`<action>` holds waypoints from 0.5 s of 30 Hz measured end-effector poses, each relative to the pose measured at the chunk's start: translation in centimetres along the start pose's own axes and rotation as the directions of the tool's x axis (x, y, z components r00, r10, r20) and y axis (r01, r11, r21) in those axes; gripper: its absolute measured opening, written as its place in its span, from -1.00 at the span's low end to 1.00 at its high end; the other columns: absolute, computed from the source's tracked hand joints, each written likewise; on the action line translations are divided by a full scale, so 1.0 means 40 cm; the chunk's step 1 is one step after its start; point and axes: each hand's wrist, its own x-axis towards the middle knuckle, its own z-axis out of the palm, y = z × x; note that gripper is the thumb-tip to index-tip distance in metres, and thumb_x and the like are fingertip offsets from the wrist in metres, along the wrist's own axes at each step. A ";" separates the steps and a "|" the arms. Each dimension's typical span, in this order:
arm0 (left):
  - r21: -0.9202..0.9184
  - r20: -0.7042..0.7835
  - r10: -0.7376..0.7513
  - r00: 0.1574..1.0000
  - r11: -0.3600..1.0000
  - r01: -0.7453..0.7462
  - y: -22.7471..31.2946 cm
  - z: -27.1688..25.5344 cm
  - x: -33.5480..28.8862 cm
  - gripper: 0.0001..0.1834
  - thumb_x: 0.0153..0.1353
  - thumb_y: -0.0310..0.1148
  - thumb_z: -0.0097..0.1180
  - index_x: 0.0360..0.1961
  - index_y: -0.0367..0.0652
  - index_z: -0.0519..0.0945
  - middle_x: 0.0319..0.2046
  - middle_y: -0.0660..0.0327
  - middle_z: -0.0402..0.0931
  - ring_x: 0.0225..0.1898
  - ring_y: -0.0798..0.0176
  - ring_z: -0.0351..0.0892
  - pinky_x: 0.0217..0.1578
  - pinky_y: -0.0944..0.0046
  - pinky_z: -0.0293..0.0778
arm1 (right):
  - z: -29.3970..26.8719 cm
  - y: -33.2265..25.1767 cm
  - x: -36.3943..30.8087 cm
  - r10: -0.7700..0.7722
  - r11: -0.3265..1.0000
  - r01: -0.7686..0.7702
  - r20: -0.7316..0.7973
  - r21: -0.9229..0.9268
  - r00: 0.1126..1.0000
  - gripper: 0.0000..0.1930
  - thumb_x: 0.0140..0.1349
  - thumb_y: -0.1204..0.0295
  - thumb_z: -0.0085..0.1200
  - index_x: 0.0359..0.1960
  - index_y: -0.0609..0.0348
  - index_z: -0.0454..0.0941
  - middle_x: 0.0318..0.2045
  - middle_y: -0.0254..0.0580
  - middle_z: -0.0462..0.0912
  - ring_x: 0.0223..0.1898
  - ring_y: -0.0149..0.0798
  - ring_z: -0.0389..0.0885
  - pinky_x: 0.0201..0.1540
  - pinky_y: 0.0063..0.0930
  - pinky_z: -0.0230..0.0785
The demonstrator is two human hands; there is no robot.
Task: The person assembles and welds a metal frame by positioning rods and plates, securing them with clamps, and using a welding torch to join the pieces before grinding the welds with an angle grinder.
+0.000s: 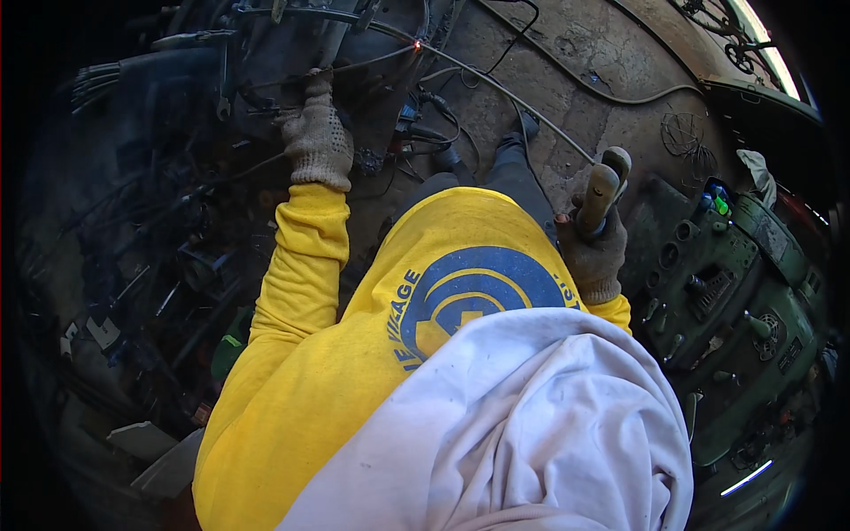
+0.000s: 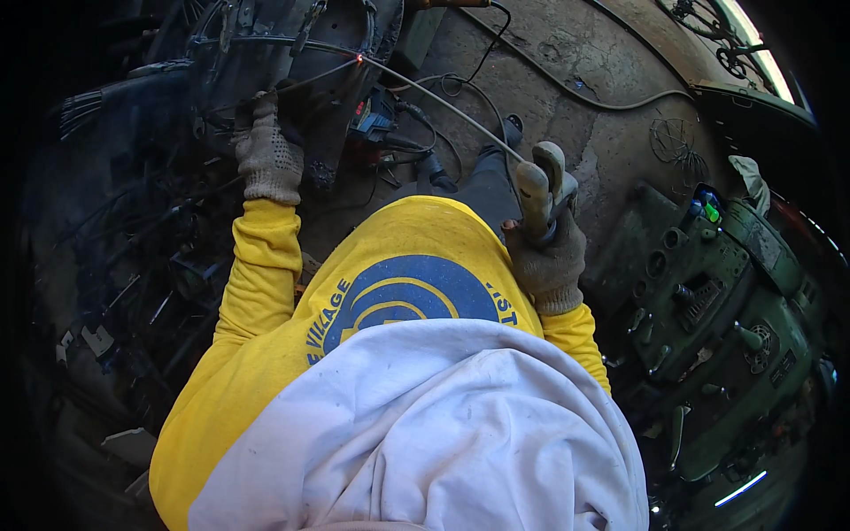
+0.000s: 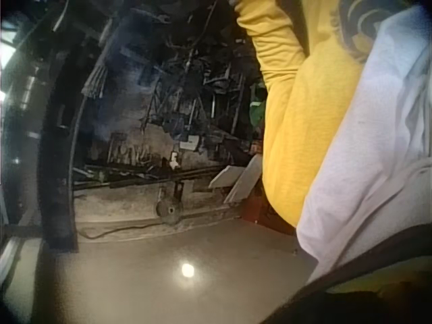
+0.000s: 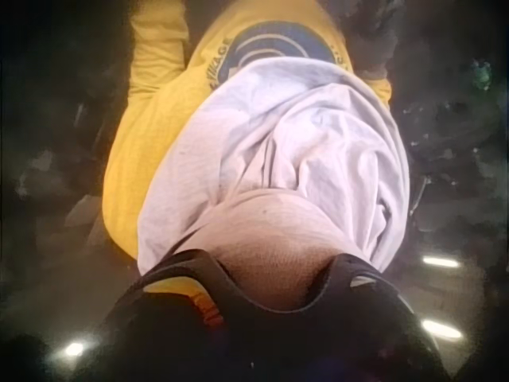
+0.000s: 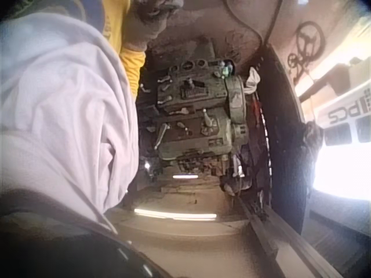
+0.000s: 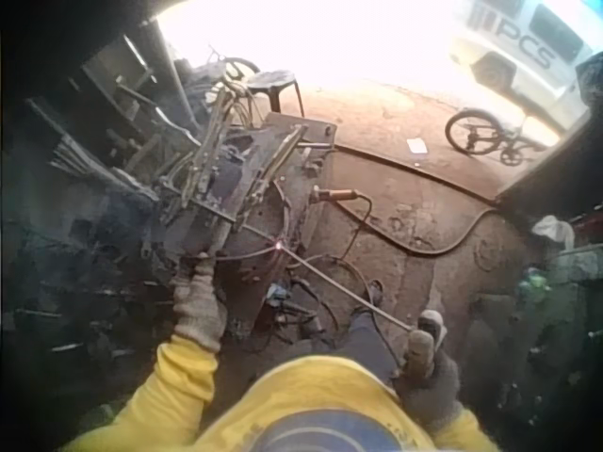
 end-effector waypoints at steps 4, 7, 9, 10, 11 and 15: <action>0.130 0.022 0.103 0.994 0.986 -0.105 0.004 -0.016 0.000 -0.23 0.08 -0.34 0.35 0.36 -0.03 0.37 -0.31 0.07 0.63 -0.29 -0.01 0.67 -0.23 0.03 0.57 | -0.002 0.001 0.008 -0.054 0.996 0.051 0.029 0.073 0.998 -0.50 0.08 0.42 0.40 0.09 0.23 0.55 -0.27 -0.02 0.75 -0.25 -0.13 0.78 -0.17 -0.33 0.57; 0.085 0.028 0.022 0.999 0.996 -0.024 0.005 -0.017 -0.016 -0.22 0.07 -0.33 0.37 0.36 -0.03 0.36 -0.35 0.05 0.62 -0.37 0.03 0.67 -0.34 0.02 0.58 | 0.003 -0.008 0.006 -0.014 0.994 0.012 0.020 0.108 1.000 -0.56 0.07 0.42 0.41 0.00 0.22 0.58 -0.30 -0.14 0.73 -0.28 -0.21 0.73 -0.15 -0.37 0.54; 0.246 0.014 -0.031 0.999 0.969 0.026 0.005 0.012 -0.013 -0.15 0.06 -0.43 0.34 0.41 0.07 0.29 -0.30 0.00 0.61 -0.29 -0.05 0.66 -0.30 -0.02 0.59 | 0.006 -0.009 0.006 0.030 0.988 -0.032 0.015 0.150 0.999 -0.62 0.07 0.42 0.43 -0.08 0.20 0.62 -0.31 -0.26 0.71 -0.30 -0.31 0.67 -0.11 -0.40 0.51; 0.112 -0.057 0.081 0.995 0.991 -0.074 -0.010 0.004 -0.005 -0.14 0.06 -0.45 0.33 0.42 0.12 0.28 -0.30 -0.01 0.61 -0.28 -0.07 0.66 -0.30 -0.05 0.59 | 0.008 -0.009 0.008 -0.007 0.997 0.007 0.000 0.076 1.000 -0.55 0.06 0.42 0.42 0.00 0.22 0.58 -0.32 -0.12 0.73 -0.31 -0.19 0.73 -0.18 -0.36 0.54; 0.083 0.042 0.030 0.999 0.996 -0.034 -0.011 0.000 -0.008 -0.15 0.07 -0.47 0.30 0.41 0.15 0.28 -0.28 -0.02 0.61 -0.25 -0.10 0.66 -0.27 -0.05 0.60 | 0.009 -0.010 0.009 -0.044 0.999 0.044 -0.012 0.001 0.999 -0.48 0.05 0.42 0.41 0.07 0.24 0.55 -0.33 0.01 0.75 -0.32 -0.07 0.79 -0.24 -0.32 0.57; 0.035 0.226 -0.139 0.964 0.990 0.135 0.044 -0.067 -0.006 -0.18 0.10 -0.48 0.26 0.41 0.16 0.29 -0.24 -0.01 0.63 -0.21 -0.10 0.68 -0.17 0.00 0.60 | 0.007 -0.020 0.012 -0.060 0.998 0.059 -0.014 -0.015 0.998 -0.48 0.04 0.43 0.40 0.07 0.24 0.55 -0.34 0.01 0.75 -0.33 -0.07 0.79 -0.25 -0.31 0.57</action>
